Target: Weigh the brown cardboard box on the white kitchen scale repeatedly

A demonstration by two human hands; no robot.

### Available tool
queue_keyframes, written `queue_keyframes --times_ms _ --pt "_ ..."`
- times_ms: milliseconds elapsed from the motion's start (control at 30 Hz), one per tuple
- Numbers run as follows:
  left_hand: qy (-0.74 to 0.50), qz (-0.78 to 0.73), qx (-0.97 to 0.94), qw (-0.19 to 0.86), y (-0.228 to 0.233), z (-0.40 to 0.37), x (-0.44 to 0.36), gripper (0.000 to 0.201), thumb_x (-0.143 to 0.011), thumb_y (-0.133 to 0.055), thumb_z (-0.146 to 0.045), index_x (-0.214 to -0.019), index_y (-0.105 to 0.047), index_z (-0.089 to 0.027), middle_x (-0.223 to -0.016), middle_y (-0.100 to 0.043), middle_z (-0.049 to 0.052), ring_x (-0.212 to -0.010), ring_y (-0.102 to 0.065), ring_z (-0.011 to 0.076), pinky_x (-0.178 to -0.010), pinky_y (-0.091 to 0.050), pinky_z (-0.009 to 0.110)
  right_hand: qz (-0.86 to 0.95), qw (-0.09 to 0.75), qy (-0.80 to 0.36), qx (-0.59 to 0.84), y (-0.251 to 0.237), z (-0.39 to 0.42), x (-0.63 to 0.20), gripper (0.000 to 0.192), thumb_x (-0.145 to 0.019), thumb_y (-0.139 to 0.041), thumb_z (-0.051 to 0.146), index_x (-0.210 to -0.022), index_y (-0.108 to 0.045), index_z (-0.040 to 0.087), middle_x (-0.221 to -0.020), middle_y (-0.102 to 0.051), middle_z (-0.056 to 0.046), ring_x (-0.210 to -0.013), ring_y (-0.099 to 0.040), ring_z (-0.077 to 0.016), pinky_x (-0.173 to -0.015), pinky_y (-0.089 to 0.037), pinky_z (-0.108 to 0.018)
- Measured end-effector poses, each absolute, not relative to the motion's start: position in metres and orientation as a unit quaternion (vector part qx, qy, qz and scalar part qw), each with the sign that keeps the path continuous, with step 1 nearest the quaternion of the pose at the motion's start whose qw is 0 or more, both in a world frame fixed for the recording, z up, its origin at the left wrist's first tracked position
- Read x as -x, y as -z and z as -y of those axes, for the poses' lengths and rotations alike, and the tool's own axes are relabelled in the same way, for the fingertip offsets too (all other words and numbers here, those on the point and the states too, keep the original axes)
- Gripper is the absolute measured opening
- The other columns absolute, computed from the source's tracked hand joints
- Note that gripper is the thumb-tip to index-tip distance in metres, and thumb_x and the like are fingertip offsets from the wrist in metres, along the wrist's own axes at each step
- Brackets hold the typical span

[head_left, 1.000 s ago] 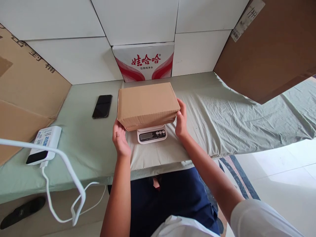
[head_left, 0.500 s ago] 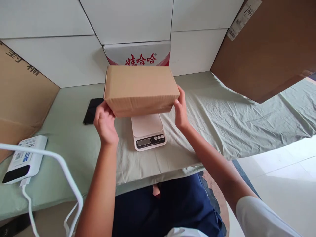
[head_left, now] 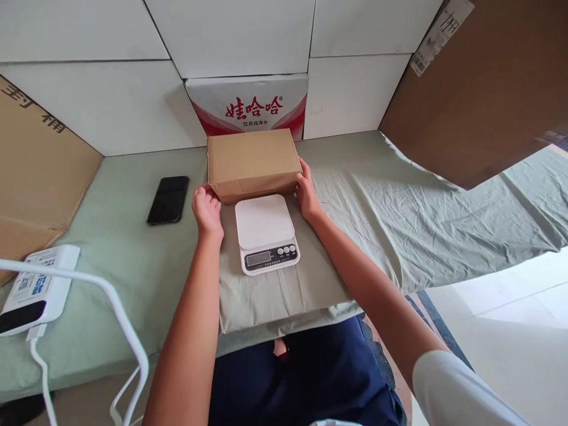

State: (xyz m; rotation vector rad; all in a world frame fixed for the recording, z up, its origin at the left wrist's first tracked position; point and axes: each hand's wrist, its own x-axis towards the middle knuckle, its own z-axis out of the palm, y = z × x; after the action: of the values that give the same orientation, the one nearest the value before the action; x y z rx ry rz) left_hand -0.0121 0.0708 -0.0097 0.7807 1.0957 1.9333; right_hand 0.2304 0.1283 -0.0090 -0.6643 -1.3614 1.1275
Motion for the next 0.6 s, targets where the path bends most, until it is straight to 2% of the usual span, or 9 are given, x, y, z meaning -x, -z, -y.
queue_keyframes --times_ms 167,600 --pt "-0.748 -0.443 -0.321 0.376 0.0140 -0.0723 0.0185 0.050 -0.078 -0.058 -0.070 -0.100 -0.066 -0.026 -0.121 -0.068 0.010 -0.119 -0.063 0.0229 -0.100 -0.047 0.036 0.594 0.582 -0.481 0.279 0.0140 -0.1315 -0.2263 0.069 -0.090 -0.050 0.065 -0.150 -0.037 0.033 -0.164 -0.036 0.004 -0.155 -0.027 -0.0227 -0.131 -0.020 -0.045" --pt "-0.730 -0.453 -0.342 0.382 0.0115 -0.0709 0.0227 0.061 -0.077 -0.053 -0.077 -0.110 -0.067 -0.028 -0.136 -0.063 0.012 -0.134 -0.056 0.0253 -0.111 -0.042 0.040 0.618 0.574 -0.439 0.308 0.0127 -0.1307 -0.2265 0.075 -0.088 -0.045 0.071 -0.150 -0.035 0.030 -0.161 -0.041 -0.002 -0.153 -0.033 -0.0239 -0.128 -0.027 -0.046"
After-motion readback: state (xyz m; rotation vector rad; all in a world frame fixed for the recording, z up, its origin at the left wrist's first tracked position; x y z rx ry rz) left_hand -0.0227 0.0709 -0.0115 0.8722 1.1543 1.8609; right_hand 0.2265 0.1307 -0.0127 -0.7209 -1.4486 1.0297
